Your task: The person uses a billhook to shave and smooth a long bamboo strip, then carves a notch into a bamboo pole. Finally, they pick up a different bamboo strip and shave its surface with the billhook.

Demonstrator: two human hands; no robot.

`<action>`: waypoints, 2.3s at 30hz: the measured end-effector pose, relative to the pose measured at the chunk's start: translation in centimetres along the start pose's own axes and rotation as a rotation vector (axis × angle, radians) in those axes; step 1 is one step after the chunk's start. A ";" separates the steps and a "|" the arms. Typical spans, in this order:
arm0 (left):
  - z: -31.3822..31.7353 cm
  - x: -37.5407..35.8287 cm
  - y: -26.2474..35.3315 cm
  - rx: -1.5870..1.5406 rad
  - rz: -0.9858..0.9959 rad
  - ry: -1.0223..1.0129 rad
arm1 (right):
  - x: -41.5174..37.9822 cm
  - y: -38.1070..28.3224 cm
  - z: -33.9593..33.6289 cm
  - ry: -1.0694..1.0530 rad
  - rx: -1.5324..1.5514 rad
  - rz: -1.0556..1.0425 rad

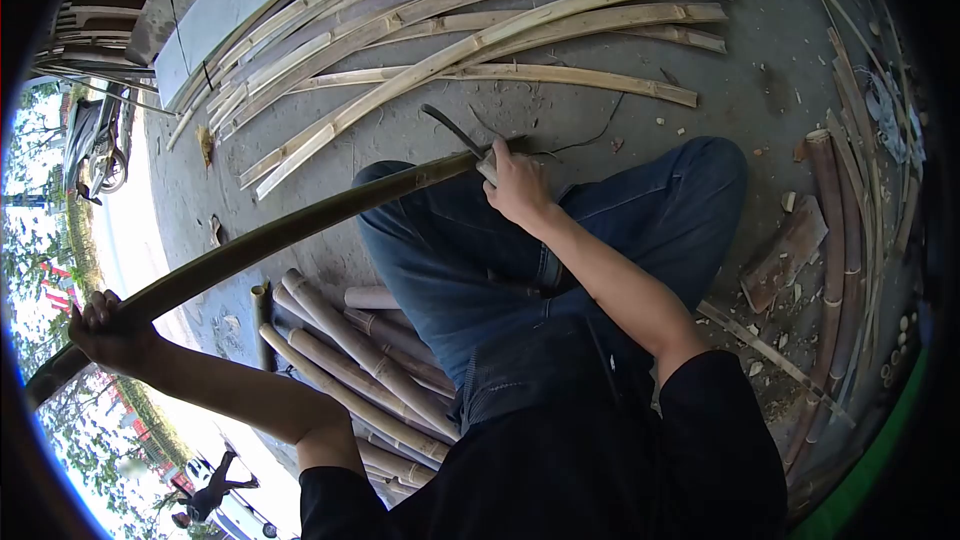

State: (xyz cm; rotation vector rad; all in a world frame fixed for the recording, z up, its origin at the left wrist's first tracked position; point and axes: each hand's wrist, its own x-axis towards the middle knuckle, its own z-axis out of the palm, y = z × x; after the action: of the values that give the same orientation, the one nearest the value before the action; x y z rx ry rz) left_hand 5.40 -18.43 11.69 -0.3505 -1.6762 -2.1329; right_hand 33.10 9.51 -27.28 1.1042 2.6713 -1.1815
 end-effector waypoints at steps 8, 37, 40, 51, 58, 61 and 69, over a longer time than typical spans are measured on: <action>-3.6 -0.2 1.2 -0.269 -0.048 -0.281 | 1.1 4.4 -3.1 -0.156 -0.049 0.291; -6.2 6.9 0.4 -0.604 -0.010 -0.681 | 6.5 8.0 0.6 -0.030 -0.085 0.303; 0.6 2.7 0.3 -0.650 -0.044 -1.009 | 4.9 3.2 -2.2 -0.050 -0.037 0.261; 0.3 1.9 -0.8 -0.687 -0.076 -0.906 | 6.2 9.2 1.4 0.023 -0.038 0.278; -0.6 4.1 -1.7 -0.581 -0.110 -0.776 | 4.4 5.0 -3.8 0.009 0.402 0.175; -1.2 3.7 -2.0 -0.609 -0.097 -0.703 | 3.8 3.2 -5.1 -0.188 0.869 0.190; -2.0 3.9 -1.9 -0.549 -0.095 -0.678 | 0.4 -0.8 -6.5 -0.208 0.547 -0.036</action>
State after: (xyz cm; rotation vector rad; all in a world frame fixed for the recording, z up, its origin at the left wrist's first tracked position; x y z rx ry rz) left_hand 1.18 -20.61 11.29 -1.2953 -1.3686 -2.7182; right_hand 33.93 13.64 -22.31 0.9049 2.2768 -1.9839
